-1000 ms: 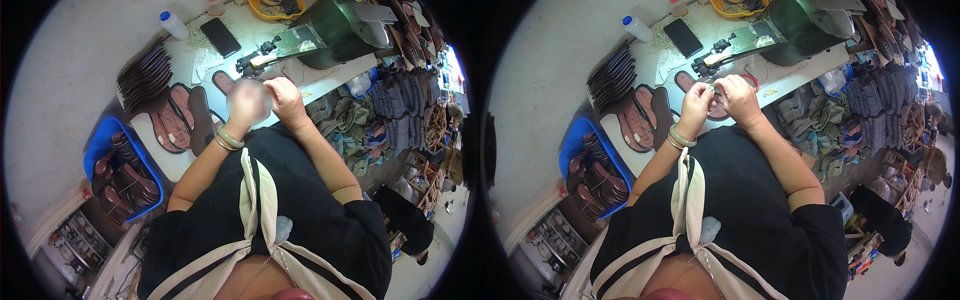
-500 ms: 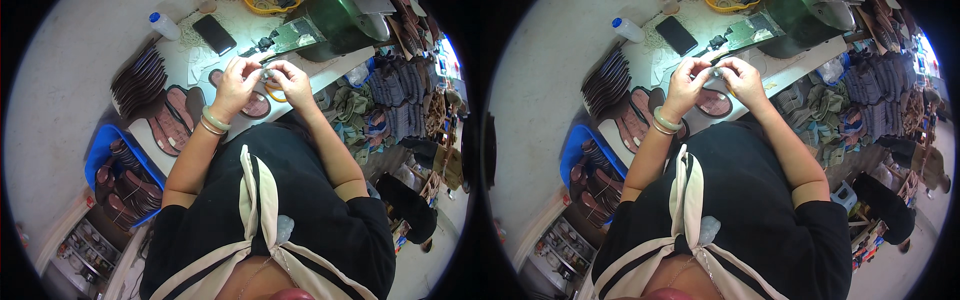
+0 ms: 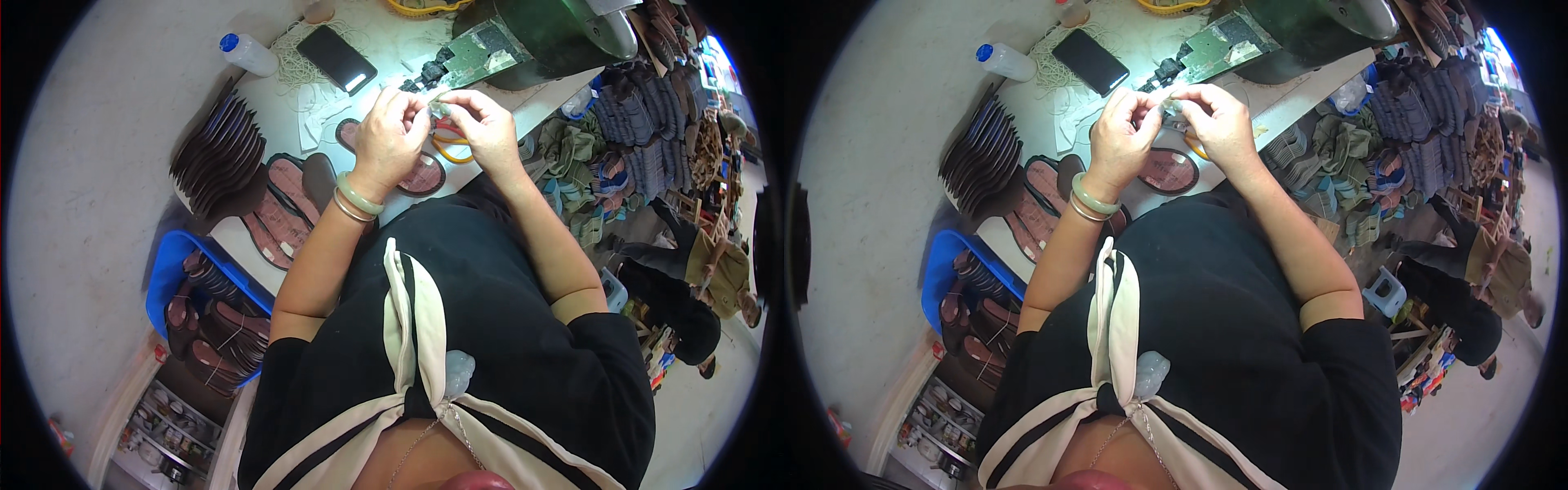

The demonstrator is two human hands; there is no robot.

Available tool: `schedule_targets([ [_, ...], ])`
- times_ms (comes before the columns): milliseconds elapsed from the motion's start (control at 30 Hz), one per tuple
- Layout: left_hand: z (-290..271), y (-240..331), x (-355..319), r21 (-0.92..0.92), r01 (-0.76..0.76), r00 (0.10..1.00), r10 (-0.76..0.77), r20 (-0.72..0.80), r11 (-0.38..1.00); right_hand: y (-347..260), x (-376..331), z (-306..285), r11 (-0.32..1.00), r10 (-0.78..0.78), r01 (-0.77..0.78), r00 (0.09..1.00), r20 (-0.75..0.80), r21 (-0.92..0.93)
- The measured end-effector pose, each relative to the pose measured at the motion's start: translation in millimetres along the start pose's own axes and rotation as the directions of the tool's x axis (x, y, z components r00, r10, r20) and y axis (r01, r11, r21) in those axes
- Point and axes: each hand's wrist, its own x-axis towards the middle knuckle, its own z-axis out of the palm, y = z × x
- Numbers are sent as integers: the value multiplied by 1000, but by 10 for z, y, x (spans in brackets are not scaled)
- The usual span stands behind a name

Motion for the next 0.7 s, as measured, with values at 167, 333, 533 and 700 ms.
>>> schedule_targets([
  [167, 79, -26, 98, 114, -51, 997, 58, -60, 992, -9, 99, 78, 988, -133, 117, 978, -163, -102],
  [333, 114, -127, 231, 276, -117, 987, 142, -73, 954, -55, 210, 158, 903, -289, 205, 940, -182, -378],
  [533, 67, -85, 310, 300, -40, 999, 41, 0, 953, -30, 259, 184, 902, -288, 203, 940, -181, -382],
  [700, 27, -54, 322, 285, 14, 999, -28, 45, 958, -52, 244, 186, 902, -274, 192, 947, -170, -388],
])
